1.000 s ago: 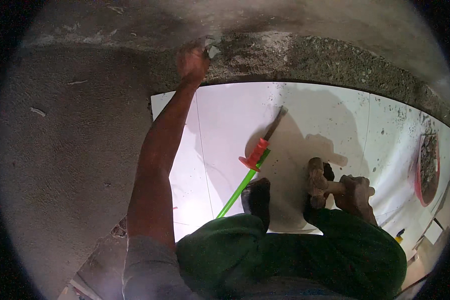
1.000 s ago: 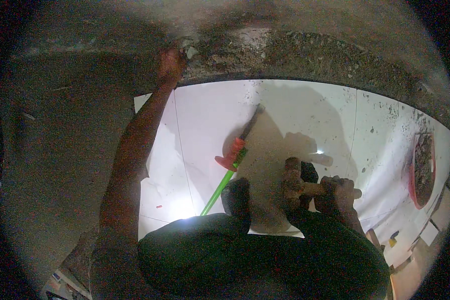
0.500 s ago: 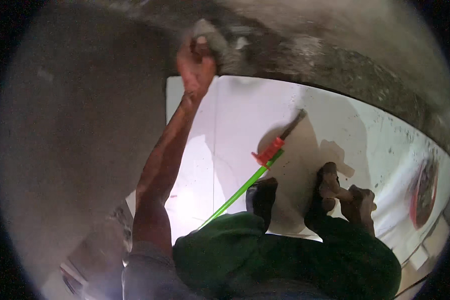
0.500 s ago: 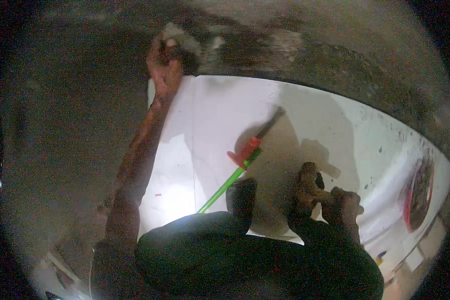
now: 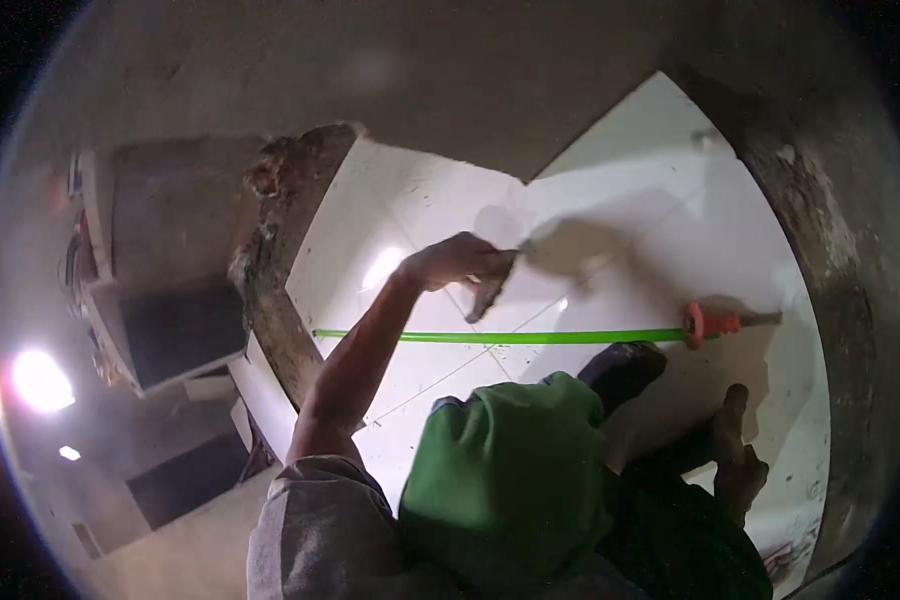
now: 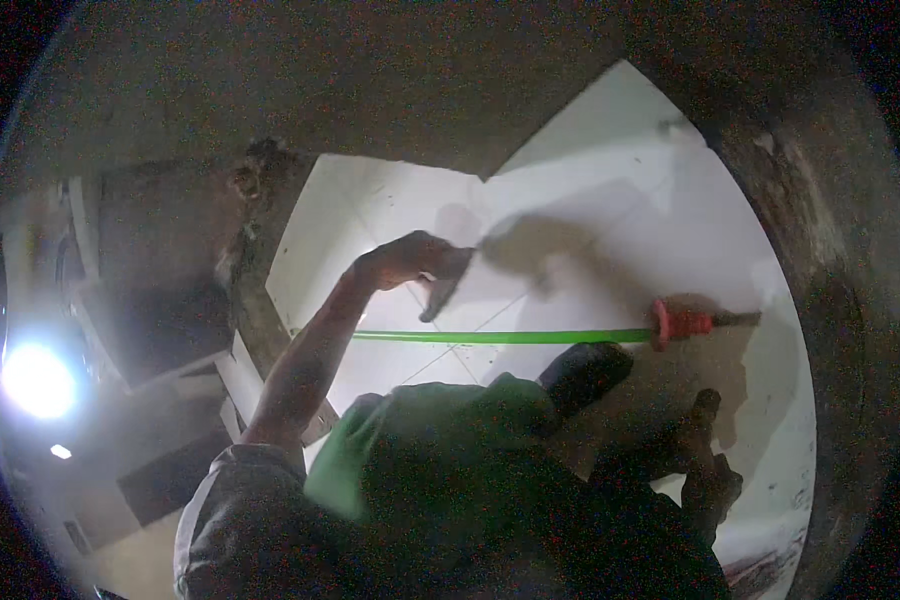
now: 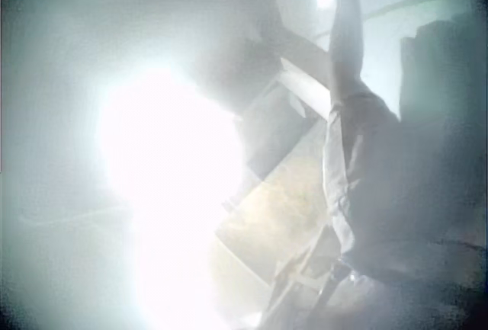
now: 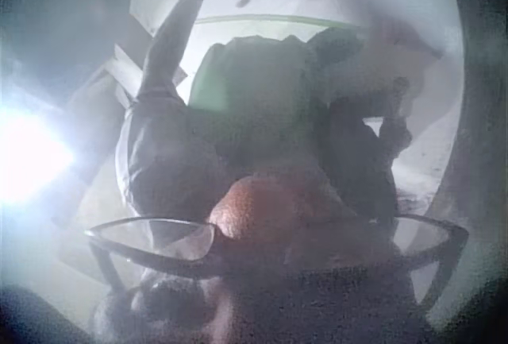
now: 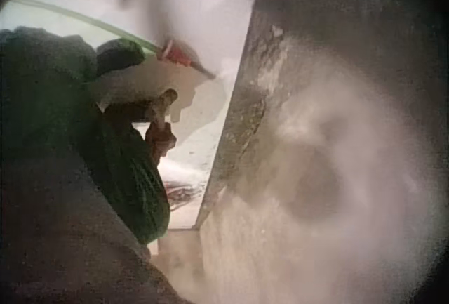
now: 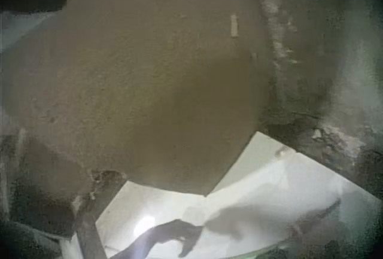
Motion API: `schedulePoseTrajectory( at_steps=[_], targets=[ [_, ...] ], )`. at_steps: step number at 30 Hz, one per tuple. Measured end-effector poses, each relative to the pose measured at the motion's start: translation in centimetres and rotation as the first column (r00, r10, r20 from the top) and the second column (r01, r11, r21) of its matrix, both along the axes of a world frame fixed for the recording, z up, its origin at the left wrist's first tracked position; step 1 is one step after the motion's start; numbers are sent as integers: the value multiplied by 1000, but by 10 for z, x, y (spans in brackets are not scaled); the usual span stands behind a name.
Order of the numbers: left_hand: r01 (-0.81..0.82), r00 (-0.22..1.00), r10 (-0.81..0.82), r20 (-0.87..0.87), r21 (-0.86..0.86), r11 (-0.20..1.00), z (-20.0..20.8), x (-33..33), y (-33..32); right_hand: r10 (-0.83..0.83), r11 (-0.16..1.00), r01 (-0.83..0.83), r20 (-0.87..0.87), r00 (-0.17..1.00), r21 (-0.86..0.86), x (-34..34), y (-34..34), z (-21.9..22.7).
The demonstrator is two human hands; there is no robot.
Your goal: The person prepares a wall for tiling by using a chisel and hammer to chip away at the concrete surface above a laid tile row. They then measure the wall section with a tape measure and continue chipping at the wall surface with the tool.
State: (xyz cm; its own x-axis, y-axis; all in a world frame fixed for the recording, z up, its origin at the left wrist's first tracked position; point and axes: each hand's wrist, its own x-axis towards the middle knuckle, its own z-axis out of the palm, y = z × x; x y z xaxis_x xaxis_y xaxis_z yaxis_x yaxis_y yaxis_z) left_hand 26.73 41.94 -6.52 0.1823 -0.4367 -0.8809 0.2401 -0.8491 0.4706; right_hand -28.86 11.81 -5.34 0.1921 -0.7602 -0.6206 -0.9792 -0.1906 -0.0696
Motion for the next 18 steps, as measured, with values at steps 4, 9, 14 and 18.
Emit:
schedulePoseTrajectory(
  at_steps=[4, 9, 14, 18],
  targets=[
    [-487, 868, 497, -6, -212, 847, -13, 78, 104, 185, 977, -188, 39, 982, 100, 20, -15, 1],
    [-637, 403, 915, 0, -718, 281, 17, 146, 47, 245, 969, -246, -53, 968, 2, 55, -4, 27],
    [-80, 987, 121, 111, -318, 945, -1, 78, -26, 325, 937, -313, 63, 943, -155, 48, 4, 36],
    [-333, 922, 116, -369, -604, 724, -33, -31, -92, 159, 965, -124, 139, 978, -231, 120, 10, 83]
  ],
)
